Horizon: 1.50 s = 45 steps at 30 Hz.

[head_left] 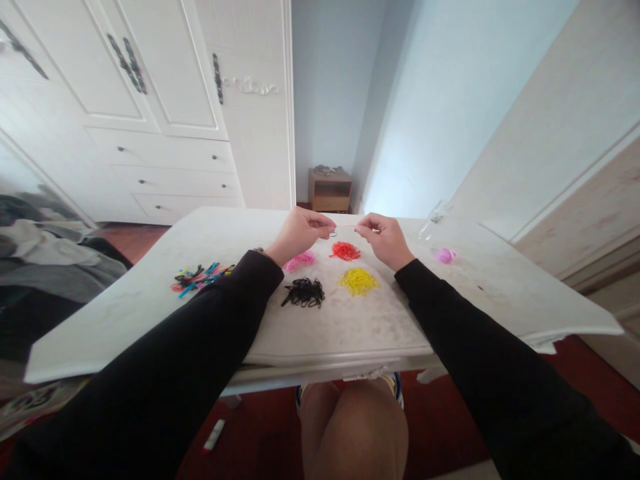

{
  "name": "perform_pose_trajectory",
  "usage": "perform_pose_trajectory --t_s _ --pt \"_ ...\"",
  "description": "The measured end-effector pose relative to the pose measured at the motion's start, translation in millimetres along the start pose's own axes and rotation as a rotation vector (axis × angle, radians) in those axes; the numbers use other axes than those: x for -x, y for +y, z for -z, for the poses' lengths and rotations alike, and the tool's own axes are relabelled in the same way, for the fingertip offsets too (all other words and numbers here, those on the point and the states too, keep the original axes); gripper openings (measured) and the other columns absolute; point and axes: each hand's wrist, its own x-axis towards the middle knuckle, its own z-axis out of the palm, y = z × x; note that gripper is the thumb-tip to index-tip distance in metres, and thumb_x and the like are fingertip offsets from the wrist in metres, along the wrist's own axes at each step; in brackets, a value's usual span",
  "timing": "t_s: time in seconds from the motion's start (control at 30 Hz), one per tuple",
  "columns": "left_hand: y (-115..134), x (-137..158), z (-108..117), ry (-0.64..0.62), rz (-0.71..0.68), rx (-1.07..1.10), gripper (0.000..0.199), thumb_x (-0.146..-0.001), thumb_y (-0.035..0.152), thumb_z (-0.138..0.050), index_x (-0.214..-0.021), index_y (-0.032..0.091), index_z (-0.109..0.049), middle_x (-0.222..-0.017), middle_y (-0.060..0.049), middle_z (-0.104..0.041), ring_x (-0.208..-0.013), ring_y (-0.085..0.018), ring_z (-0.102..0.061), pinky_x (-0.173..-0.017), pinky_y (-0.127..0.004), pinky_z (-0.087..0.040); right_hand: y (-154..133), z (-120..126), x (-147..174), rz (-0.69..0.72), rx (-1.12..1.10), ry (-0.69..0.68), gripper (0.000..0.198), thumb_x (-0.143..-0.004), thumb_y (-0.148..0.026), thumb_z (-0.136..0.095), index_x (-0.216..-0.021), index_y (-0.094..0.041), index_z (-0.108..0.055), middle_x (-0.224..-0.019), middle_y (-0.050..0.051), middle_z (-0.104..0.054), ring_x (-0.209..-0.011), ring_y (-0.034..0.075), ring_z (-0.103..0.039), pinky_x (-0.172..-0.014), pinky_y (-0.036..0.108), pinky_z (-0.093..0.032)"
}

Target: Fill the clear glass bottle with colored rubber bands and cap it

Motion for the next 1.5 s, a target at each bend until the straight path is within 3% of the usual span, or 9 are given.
perform_pose_trajectory --t_s 0.13,0.27,0.37,0.6,0.77,1.03,1.2,1.5 --pt "4 0 8 0.047 0.003 -0.019 0.012 -0.074 0.020 -0.079 -0.083 0.012 -0.082 -0.073 -0.008 -0.077 -0.067 -0.017 -0.071 -0.066 -0.028 -0.061 1 -1 1 -0.023 0.000 0.102 0.019 -0.081 -0.034 -0.065 -0.068 -0.021 -0.059 -0.064 -0.002 -0.055 -0.064 0.014 -0.048 -0.063 0.031 -0.039" --pt "6 1 9 -0.116 -0.085 -0.123 0.010 -0.074 0.020 -0.077 -0.079 0.014 -0.083 -0.072 -0.008 -0.078 -0.066 -0.017 -0.070 -0.065 -0.028 -0.059 2 -9 6 -0.035 -0.030 -0.108 0.028 -0.084 -0.046 -0.069 -0.075 -0.020 -0.066 -0.069 0.000 -0.060 -0.068 0.015 -0.052 -0.061 0.029 -0.038" --pt "3 -1 17 -0.164 -0.122 -0.196 0.010 -0.075 0.022 -0.077 -0.079 0.015 -0.084 -0.074 -0.008 -0.078 -0.065 -0.017 -0.069 -0.064 -0.028 -0.058 4 -9 7 -0.033 -0.035 -0.210 0.034 -0.084 -0.053 -0.070 -0.082 -0.019 -0.070 -0.073 0.002 -0.065 -0.070 0.016 -0.055 -0.060 0.029 -0.039" --pt "-8 -10 56 -0.343 -0.075 -0.437 0.008 -0.069 0.017 -0.079 -0.075 0.018 -0.085 -0.065 -0.006 -0.076 -0.058 -0.017 -0.065 -0.062 -0.028 -0.052 7 0 3 -0.013 -0.007 -0.129 0.027 -0.087 -0.045 -0.064 -0.080 -0.019 -0.067 -0.071 0.002 -0.062 -0.065 0.015 -0.052 -0.060 0.030 -0.040" --pt "-7 -8 65 -0.412 -0.097 -0.546 0.015 -0.071 0.019 -0.073 -0.078 0.022 -0.086 -0.074 -0.005 -0.079 -0.064 -0.017 -0.068 -0.063 -0.027 -0.049 4 -1 4 -0.009 0.001 -0.150 0.025 -0.087 -0.042 -0.062 -0.080 -0.018 -0.068 -0.072 0.002 -0.063 -0.065 0.014 -0.052 -0.060 0.030 -0.040" --pt "-3 -6 64 -0.423 -0.118 -0.545 0.016 -0.069 0.017 -0.072 -0.073 0.024 -0.085 -0.072 -0.003 -0.078 -0.061 -0.015 -0.065 -0.061 -0.024 -0.047 2 -1 4 0.017 0.036 -0.154 0.025 -0.088 -0.039 -0.061 -0.076 -0.018 -0.069 -0.071 0.003 -0.065 -0.067 0.015 -0.055 -0.061 0.030 -0.041" --pt "1 -2 51 -0.378 -0.144 -0.382 0.013 -0.075 0.022 -0.076 -0.083 0.020 -0.086 -0.079 -0.007 -0.080 -0.068 -0.017 -0.070 -0.065 -0.026 -0.053 3 -2 5 0.009 0.052 -0.179 0.025 -0.086 -0.040 -0.064 -0.075 -0.018 -0.070 -0.072 0.003 -0.068 -0.068 0.016 -0.057 -0.062 0.030 -0.043" --pt "-8 4 17 -0.302 -0.177 -0.116 0.015 -0.077 0.027 -0.080 -0.088 0.017 -0.084 -0.078 -0.007 -0.079 -0.070 -0.016 -0.071 -0.068 -0.027 -0.057 -4 -5 11 -0.031 -0.001 -0.384 0.035 -0.083 -0.052 -0.076 -0.087 -0.017 -0.079 -0.071 0.004 -0.071 -0.066 0.014 -0.058 -0.056 0.028 -0.036"
